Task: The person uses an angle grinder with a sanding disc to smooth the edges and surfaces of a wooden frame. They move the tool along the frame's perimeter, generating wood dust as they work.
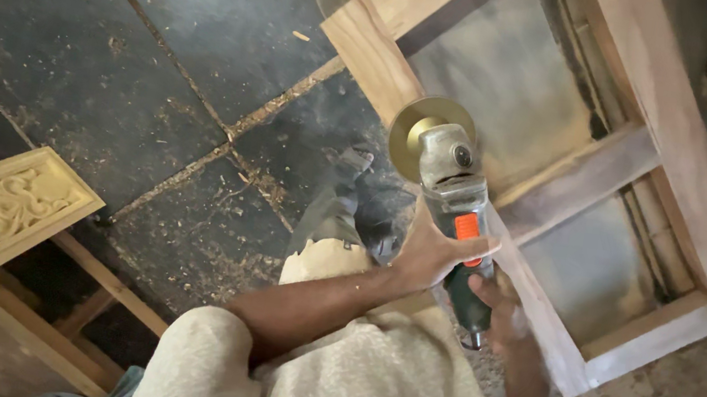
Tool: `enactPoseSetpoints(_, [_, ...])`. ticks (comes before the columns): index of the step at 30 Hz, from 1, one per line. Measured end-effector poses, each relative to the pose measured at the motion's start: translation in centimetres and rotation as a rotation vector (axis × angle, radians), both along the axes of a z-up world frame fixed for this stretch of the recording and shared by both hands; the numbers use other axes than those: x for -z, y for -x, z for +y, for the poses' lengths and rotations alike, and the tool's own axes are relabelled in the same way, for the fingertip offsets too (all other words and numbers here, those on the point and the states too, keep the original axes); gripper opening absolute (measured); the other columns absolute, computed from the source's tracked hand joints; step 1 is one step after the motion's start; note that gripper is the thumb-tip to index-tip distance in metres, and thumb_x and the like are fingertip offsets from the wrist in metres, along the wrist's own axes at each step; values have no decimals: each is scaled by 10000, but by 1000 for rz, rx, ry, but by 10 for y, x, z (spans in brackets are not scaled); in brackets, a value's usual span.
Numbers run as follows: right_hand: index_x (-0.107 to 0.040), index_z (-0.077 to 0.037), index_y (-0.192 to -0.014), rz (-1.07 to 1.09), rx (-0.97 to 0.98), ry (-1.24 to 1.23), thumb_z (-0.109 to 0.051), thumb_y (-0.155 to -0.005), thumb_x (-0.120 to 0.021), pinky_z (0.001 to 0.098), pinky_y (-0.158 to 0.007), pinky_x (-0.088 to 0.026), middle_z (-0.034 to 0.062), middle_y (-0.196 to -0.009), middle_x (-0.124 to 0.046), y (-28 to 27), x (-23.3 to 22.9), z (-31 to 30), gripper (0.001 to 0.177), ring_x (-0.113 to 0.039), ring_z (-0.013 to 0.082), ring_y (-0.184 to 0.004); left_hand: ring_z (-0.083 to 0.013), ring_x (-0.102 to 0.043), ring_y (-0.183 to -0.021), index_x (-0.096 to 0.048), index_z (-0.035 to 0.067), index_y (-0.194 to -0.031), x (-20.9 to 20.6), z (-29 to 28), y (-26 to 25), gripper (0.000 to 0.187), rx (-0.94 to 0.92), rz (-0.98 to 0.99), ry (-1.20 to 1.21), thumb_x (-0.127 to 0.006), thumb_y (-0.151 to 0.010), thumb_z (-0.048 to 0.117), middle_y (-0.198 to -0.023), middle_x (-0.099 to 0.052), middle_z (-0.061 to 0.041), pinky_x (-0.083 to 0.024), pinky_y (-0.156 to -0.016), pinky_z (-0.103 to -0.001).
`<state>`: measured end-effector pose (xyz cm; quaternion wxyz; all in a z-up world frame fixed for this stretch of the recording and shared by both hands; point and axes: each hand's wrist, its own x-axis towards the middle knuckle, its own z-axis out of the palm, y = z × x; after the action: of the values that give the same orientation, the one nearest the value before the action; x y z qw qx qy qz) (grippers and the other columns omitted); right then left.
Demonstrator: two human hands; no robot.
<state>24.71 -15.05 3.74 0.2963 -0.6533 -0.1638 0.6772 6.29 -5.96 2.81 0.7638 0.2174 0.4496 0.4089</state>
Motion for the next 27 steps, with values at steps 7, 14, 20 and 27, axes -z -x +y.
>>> enactPoseSetpoints(7, [-481,-46,-1422,51,53,-3,-206,-798,-771,369,-812,-616,86,-1236,-637,-10,-7,-20,706,-672,200,-1054,-150,-605,-982,-527,41,-1265,-2,-19,-15,608,-6,-13,-80,-870,-802,233,-1086,-597,-43,-544,-887,-337])
enactPoseSetpoints(14, [-461,-35,-1495,83,22,-26,-316,-818,-795,355,-803,-571,114,-1209,-625,-18,-14,-40,806,-647,203,-1020,-174,-595,-1019,-499,29,-1299,-1,-43,-33,671,20,-17,-49,-872,-789,256,-1131,-571,-71,-540,-910,-355])
enactPoseSetpoints(20, [-457,9,-1467,57,64,70,-292,-852,-765,386,-817,-573,136,-1162,-645,-42,-5,-82,750,-652,241,-991,-172,-577,-1072,-463,36,-1334,-4,-67,-50,729,48,61,-63,-881,-781,263,-1179,-537,-69,-523,-941,-361])
enactPoseSetpoints(27, [-370,-43,-1547,36,149,66,-222,-854,-710,341,-952,-531,85,-1377,-577,-57,-10,-120,793,-593,191,-1198,-179,-607,-1040,-503,14,-1310,-5,-95,-69,685,110,-3,-42,-877,-801,279,-1159,-583,-85,-546,-919,-363])
